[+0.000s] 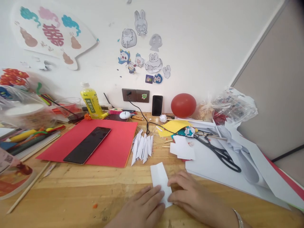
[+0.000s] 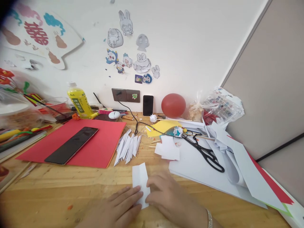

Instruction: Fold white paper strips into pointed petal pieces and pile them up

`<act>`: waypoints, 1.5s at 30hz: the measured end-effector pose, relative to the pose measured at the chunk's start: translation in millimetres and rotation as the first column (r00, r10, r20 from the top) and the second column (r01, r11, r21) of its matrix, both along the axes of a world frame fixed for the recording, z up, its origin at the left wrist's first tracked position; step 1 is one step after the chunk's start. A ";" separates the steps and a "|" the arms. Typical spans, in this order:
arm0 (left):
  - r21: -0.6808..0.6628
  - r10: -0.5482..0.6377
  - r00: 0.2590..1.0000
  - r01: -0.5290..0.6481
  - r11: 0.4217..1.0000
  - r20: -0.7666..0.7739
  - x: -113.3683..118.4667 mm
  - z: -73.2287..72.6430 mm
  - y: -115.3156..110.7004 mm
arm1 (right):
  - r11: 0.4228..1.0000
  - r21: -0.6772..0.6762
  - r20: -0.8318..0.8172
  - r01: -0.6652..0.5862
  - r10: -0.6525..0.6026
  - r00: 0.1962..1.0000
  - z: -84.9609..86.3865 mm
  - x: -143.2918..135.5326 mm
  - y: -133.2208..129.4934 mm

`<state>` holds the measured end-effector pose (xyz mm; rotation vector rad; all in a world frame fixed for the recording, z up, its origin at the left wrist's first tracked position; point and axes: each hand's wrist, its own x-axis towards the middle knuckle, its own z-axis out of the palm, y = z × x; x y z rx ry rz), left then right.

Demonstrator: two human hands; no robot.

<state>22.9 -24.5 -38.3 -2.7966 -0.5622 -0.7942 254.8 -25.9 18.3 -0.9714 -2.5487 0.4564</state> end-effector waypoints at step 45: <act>0.130 0.001 0.993 0.015 0.991 -0.117 -0.3 22.4 -0.1 | 0.902 -0.374 -0.151 0.216 -0.289 0.945 -9.6 -13.7 3.0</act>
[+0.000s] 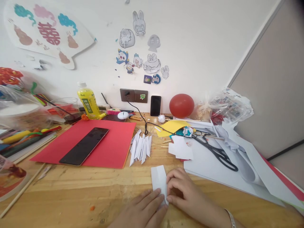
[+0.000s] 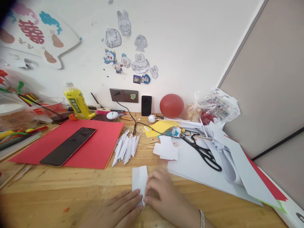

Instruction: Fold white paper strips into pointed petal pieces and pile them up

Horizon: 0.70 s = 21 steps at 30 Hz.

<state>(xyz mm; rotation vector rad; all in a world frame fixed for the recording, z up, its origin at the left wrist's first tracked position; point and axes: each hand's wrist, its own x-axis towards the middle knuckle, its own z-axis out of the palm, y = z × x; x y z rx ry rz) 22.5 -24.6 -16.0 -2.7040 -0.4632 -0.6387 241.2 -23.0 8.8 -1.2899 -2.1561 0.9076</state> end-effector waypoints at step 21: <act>-0.024 0.033 0.998 -0.032 0.999 0.048 3.4 -6.8 -0.2 | 0.991 0.108 0.073 0.082 -0.090 0.993 -5.5 -10.5 -5.3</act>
